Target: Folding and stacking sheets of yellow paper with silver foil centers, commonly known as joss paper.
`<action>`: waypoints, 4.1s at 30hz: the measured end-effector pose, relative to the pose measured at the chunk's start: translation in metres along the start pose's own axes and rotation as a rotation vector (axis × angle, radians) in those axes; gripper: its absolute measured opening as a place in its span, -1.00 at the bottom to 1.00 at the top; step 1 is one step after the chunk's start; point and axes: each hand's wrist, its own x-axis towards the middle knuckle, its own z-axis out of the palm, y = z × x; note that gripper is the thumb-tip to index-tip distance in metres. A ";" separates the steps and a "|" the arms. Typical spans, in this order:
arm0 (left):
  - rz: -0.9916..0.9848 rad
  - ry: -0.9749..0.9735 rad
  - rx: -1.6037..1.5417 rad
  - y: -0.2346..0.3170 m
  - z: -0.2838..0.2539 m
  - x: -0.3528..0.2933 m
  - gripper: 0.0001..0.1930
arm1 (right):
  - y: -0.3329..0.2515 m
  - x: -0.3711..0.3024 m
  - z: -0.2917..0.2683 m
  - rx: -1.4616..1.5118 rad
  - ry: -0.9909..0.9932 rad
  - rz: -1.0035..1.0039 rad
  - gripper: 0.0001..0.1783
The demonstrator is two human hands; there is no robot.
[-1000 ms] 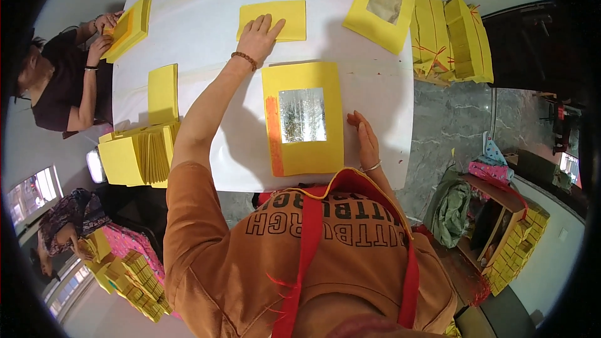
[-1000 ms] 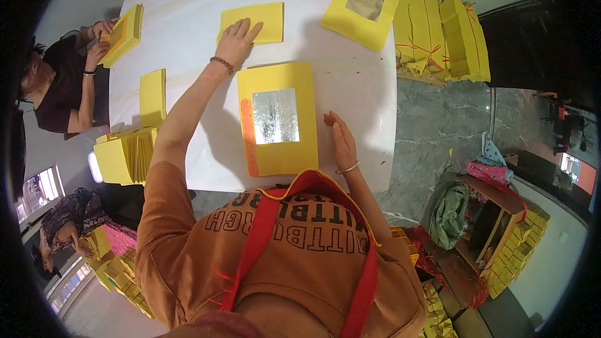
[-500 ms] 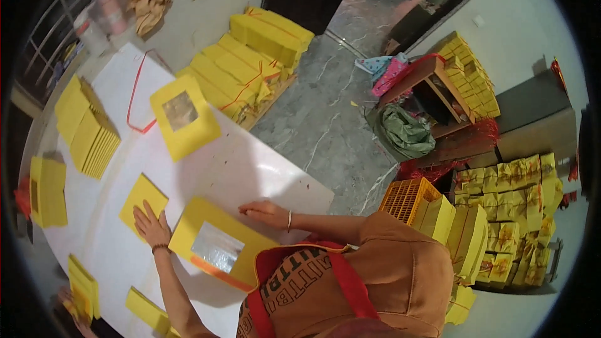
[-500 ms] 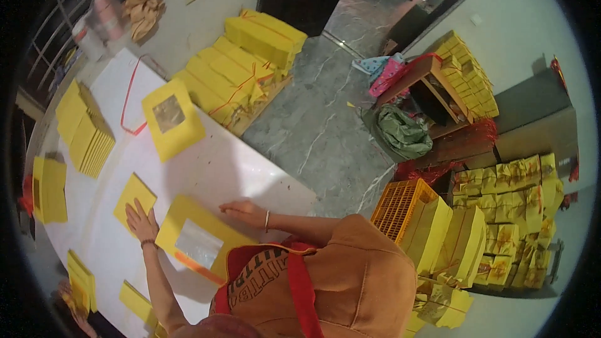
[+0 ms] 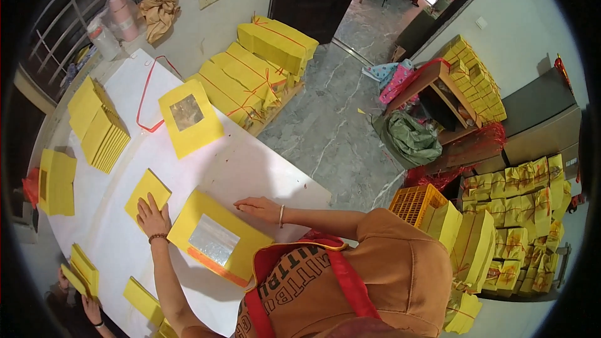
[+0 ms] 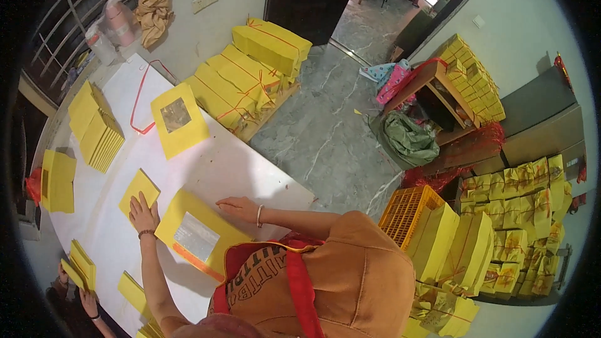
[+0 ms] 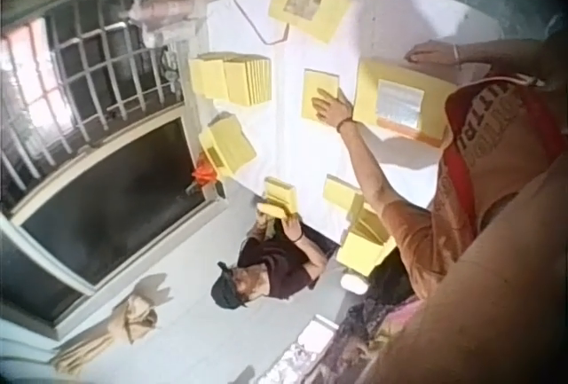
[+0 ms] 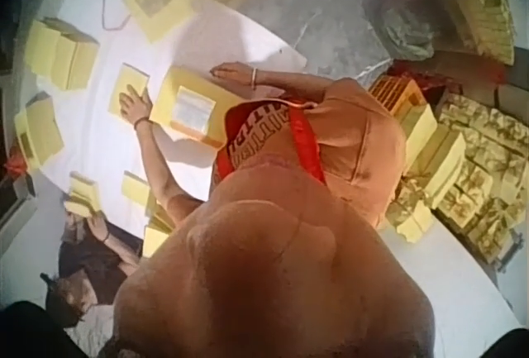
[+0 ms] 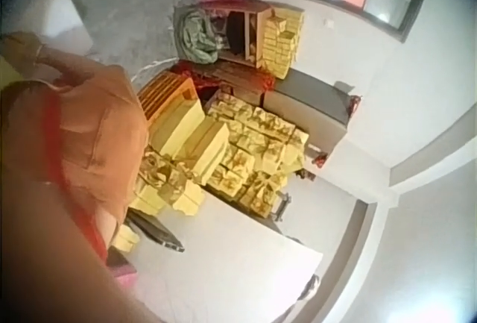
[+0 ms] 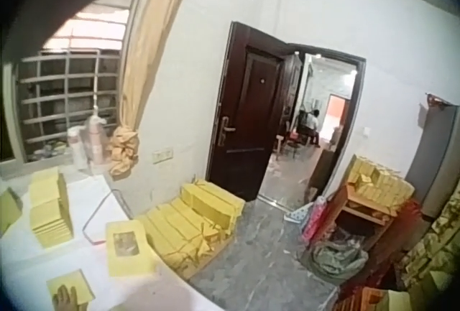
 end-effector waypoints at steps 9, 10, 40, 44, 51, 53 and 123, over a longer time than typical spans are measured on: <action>0.031 0.211 -0.263 -0.032 -0.014 -0.041 -0.41 | -0.046 -0.017 0.013 -0.058 -0.101 -0.088 -0.58; 0.105 0.340 -0.385 -0.043 -0.001 -0.038 -0.44 | -0.028 -0.015 0.016 -0.155 -0.045 -0.259 -0.57; 0.495 0.264 -0.609 0.053 -0.022 -0.275 -0.61 | -0.020 -0.014 0.023 -0.516 -0.180 -0.738 -0.75; 0.499 0.257 -0.571 0.055 -0.026 -0.274 -0.61 | -0.021 -0.013 0.022 -0.522 -0.173 -0.745 -0.76; 0.518 0.358 -0.255 0.065 -0.028 -0.274 -0.63 | -0.019 -0.013 0.024 -0.494 -0.156 -0.743 -0.76; 0.497 0.317 -0.224 0.066 -0.030 -0.274 -0.61 | -0.018 -0.012 0.023 -0.486 -0.160 -0.745 -0.77; 0.379 -0.390 -1.302 0.026 -0.030 -0.218 -0.85 | -0.026 -0.006 0.002 -0.229 -0.416 -0.576 -0.60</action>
